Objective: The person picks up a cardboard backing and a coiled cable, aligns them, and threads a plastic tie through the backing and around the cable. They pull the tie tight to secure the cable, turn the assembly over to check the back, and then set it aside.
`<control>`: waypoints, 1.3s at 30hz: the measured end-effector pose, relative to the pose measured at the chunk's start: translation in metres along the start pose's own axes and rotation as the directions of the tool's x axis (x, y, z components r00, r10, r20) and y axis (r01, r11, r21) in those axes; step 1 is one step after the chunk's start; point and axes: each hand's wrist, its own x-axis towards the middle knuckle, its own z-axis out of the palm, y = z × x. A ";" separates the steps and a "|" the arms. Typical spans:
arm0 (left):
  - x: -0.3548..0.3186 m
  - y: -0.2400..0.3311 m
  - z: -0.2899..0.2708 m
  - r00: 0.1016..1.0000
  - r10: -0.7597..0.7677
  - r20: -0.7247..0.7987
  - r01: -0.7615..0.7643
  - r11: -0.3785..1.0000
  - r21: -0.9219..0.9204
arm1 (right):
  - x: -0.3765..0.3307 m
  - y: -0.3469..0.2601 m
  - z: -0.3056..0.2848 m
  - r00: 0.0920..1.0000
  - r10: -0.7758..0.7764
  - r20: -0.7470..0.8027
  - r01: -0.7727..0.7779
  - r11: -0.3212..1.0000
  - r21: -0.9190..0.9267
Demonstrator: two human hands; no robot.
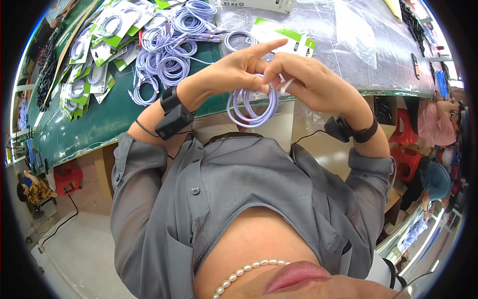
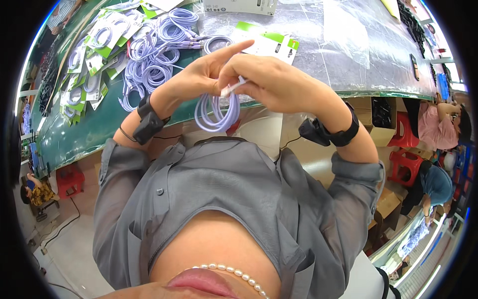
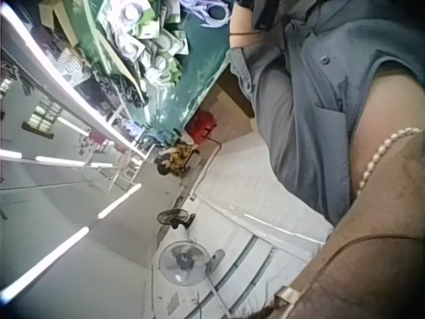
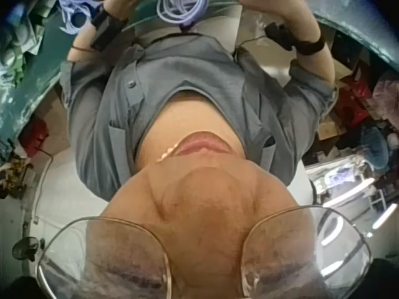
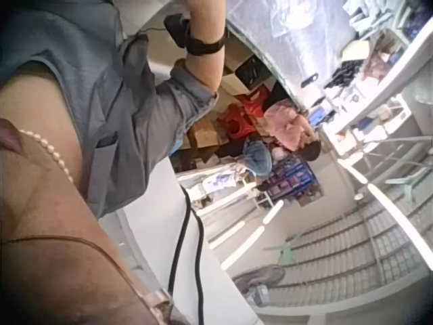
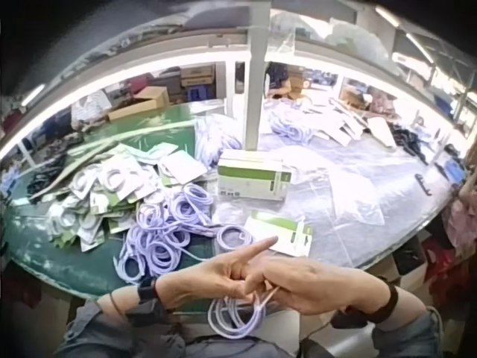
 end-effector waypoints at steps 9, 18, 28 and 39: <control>-0.001 -0.015 0.027 0.693 -0.157 0.704 0.590 0.685 -0.428 | 0.018 -0.082 -0.008 0.727 -0.398 0.560 0.633 0.703 -0.322; -0.004 0.022 -0.002 0.916 -0.051 0.398 0.078 0.996 -0.051 | -0.001 -0.061 -0.019 0.933 -0.302 0.195 0.359 0.812 -0.461; -0.010 0.047 0.013 0.769 0.503 0.394 -0.393 -0.115 0.912 | -0.030 0.001 0.015 0.833 0.533 0.148 -0.305 0.218 0.927; -0.002 0.037 0.016 0.896 0.342 0.282 -0.339 0.119 0.933 | -0.020 0.033 0.009 0.878 0.445 0.174 -0.457 0.675 0.580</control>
